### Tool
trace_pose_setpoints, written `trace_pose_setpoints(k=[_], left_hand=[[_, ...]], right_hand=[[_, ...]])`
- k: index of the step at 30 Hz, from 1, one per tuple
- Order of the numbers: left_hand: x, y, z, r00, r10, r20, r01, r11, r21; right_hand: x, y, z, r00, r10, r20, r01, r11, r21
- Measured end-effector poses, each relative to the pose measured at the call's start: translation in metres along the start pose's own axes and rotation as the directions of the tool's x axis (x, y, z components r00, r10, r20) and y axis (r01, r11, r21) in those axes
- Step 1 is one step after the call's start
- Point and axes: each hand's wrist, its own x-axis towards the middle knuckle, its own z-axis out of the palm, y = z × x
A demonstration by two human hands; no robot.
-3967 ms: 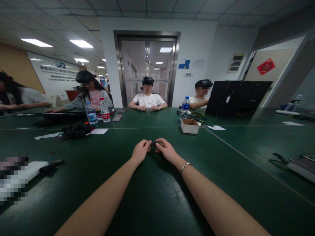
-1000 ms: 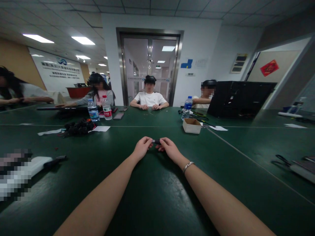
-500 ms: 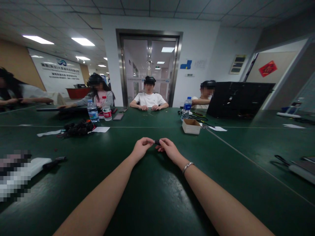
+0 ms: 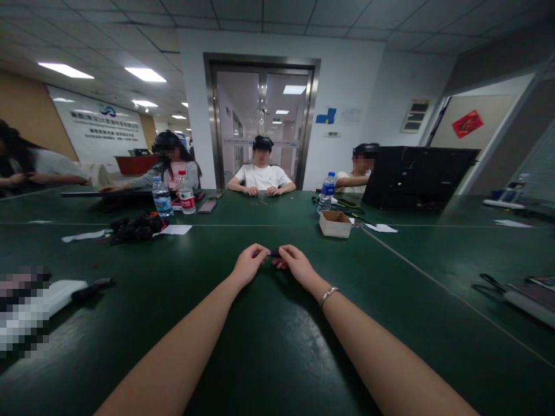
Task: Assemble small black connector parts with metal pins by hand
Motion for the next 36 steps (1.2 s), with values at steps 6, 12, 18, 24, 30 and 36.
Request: trace_pose_setpoints(k=[6,12,18,24,30,36], left_hand=[[-0.0008,0.0023,-0.0052,0.996,0.079,0.043,-0.074,0.992,-0.104],[0.0013,0.0039,-0.0025,0.991,-0.125,0.038,0.124,0.992,0.017],[-0.0024,0.0043,-0.0054,0.997,0.063,0.038,-0.063,0.998,-0.019],[-0.0008,0.0019,-0.0037,0.999,-0.051,-0.006,0.051,0.999,-0.019],[-0.0007,0.0010,-0.0017,0.999,-0.026,0.022,0.025,1.000,0.016],[-0.0030,0.0017,-0.0049,0.993,0.119,0.015,-0.119,0.993,-0.015]], right_hand=[[0.0000,0.0001,0.0003,1.000,-0.007,0.002,0.007,1.000,0.001],[0.0012,0.0024,0.0004,1.000,-0.009,-0.007,0.009,1.000,-0.006],[0.0018,0.0030,0.0007,1.000,-0.004,-0.014,0.004,1.000,-0.016],[0.0012,0.0011,0.0022,1.000,-0.004,-0.007,0.004,1.000,-0.011],[0.0014,0.0006,0.0018,1.000,0.008,-0.013,-0.009,1.000,-0.027],[0.0013,0.0016,0.0022,1.000,-0.005,-0.007,0.005,1.000,-0.018]])
